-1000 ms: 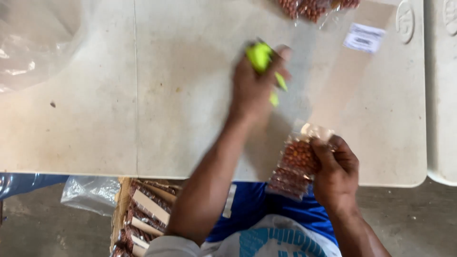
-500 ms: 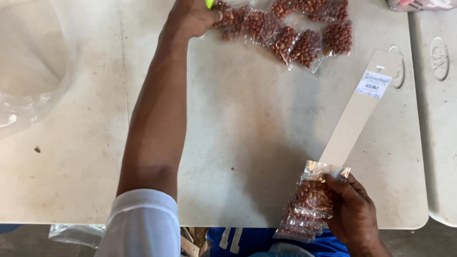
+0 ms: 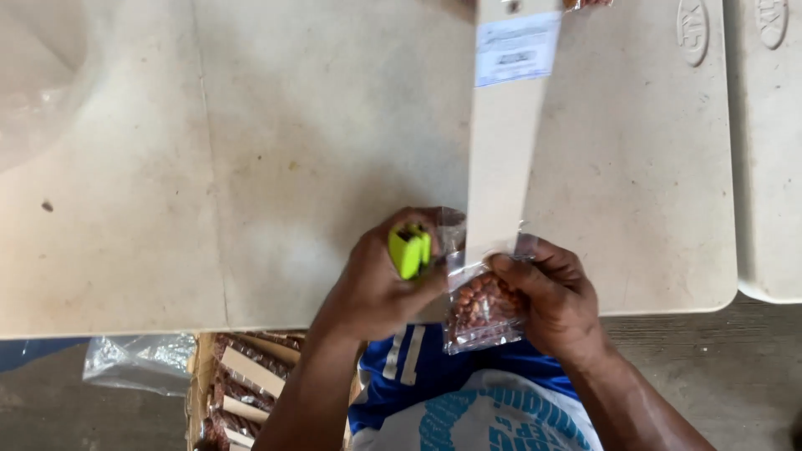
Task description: The person repeatedly staples small clear plastic bags filled with peanuts to cardboard labels using a green handheld stapler. After each bag is stapled, it is placed on the table. The person continues this process for multiple bags throughout the clip.
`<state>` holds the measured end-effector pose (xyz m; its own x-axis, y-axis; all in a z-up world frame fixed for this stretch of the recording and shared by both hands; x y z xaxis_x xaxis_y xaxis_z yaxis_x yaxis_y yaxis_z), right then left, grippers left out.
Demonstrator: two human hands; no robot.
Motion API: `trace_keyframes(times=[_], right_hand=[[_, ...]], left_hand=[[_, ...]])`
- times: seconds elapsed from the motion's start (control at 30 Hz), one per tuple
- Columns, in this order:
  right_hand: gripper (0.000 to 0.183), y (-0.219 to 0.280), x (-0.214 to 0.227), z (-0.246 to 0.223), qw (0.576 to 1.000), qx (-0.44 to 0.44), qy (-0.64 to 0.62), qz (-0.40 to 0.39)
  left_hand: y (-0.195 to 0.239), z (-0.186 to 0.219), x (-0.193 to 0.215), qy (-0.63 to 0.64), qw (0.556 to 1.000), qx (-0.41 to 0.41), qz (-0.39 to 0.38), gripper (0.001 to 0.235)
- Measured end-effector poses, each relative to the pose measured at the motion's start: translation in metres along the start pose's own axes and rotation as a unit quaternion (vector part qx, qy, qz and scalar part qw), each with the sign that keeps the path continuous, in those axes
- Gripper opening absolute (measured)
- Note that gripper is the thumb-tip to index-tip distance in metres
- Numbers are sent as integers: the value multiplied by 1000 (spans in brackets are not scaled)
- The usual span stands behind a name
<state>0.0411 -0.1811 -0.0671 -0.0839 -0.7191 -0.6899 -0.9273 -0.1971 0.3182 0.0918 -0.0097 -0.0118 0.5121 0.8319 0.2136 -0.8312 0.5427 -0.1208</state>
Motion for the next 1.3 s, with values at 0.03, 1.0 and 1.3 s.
trace_keyframes(times=[0.03, 1.0, 1.3], right_hand=[[12, 6, 6, 8, 1000, -2, 1, -2], [18, 44, 17, 46, 984, -26, 9, 176], [19, 37, -31, 22, 986, 2, 19, 167]], left_hand=[[12, -7, -2, -1, 1000, 1, 3, 19], [30, 41, -19, -135, 963, -122, 200, 17], [30, 33, -45, -242, 899, -226, 287, 25]])
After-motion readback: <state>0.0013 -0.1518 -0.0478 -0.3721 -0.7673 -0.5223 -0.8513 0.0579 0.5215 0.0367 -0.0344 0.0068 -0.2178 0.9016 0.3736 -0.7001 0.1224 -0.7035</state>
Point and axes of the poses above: each hand's wrist, its own y-axis away from the middle knuckle, its own x-axis out of the back of the hand, z = x × y, the point moved 6 cm from there along -y, towards the middle knuckle, and after that the axes turned 7 degrees about -x, right-handed, at the moved point
